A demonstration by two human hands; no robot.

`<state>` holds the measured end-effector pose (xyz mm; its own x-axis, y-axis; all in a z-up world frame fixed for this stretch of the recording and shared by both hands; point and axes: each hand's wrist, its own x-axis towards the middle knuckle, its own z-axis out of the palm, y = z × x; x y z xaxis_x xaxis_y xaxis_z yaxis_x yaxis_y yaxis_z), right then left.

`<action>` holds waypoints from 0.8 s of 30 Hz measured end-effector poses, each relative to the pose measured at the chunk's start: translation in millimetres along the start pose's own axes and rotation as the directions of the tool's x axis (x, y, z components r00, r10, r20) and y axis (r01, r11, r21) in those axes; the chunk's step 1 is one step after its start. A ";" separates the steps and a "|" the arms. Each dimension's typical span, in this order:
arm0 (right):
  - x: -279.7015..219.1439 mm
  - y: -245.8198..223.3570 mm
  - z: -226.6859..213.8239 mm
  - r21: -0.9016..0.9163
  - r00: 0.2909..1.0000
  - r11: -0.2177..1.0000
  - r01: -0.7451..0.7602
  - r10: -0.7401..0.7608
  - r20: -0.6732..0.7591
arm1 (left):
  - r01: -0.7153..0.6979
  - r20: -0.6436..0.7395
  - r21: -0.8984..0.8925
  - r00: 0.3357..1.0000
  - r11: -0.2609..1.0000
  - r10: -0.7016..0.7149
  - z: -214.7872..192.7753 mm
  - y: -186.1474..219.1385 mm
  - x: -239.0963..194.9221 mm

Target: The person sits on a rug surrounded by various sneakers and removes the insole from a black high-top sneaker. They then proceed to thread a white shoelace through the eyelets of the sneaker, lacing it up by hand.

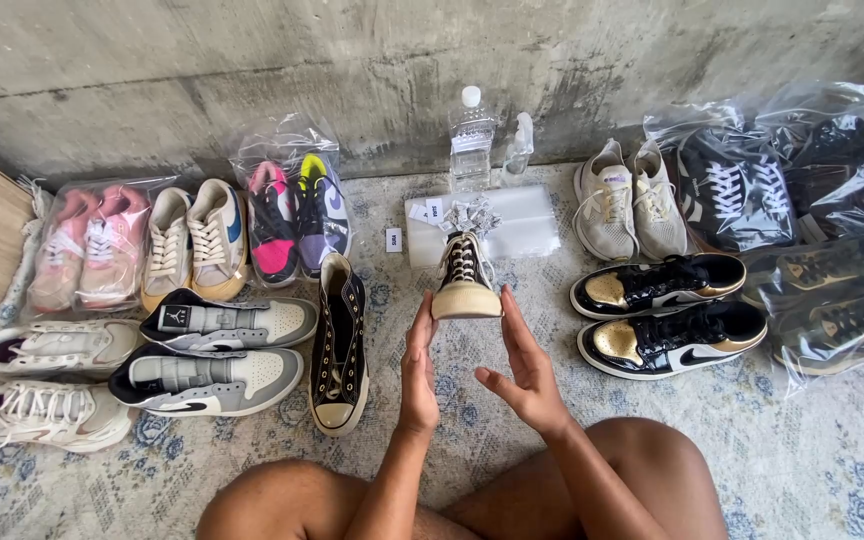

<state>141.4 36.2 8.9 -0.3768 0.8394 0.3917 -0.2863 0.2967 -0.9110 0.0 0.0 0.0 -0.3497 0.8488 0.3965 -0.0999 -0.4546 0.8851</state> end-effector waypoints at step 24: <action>27.8 -3.8 10.9 -0.497 0.923 0.778 0.384 -0.334 0.191 | -0.513 0.356 0.570 0.858 0.642 0.369 7.8 11.7 25.3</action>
<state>122.4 53.4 24.7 -0.4200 0.5889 0.6905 0.0703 0.7797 -0.6222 -2.7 18.2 22.2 -0.0050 0.6568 0.7540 0.6458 -0.5736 0.5039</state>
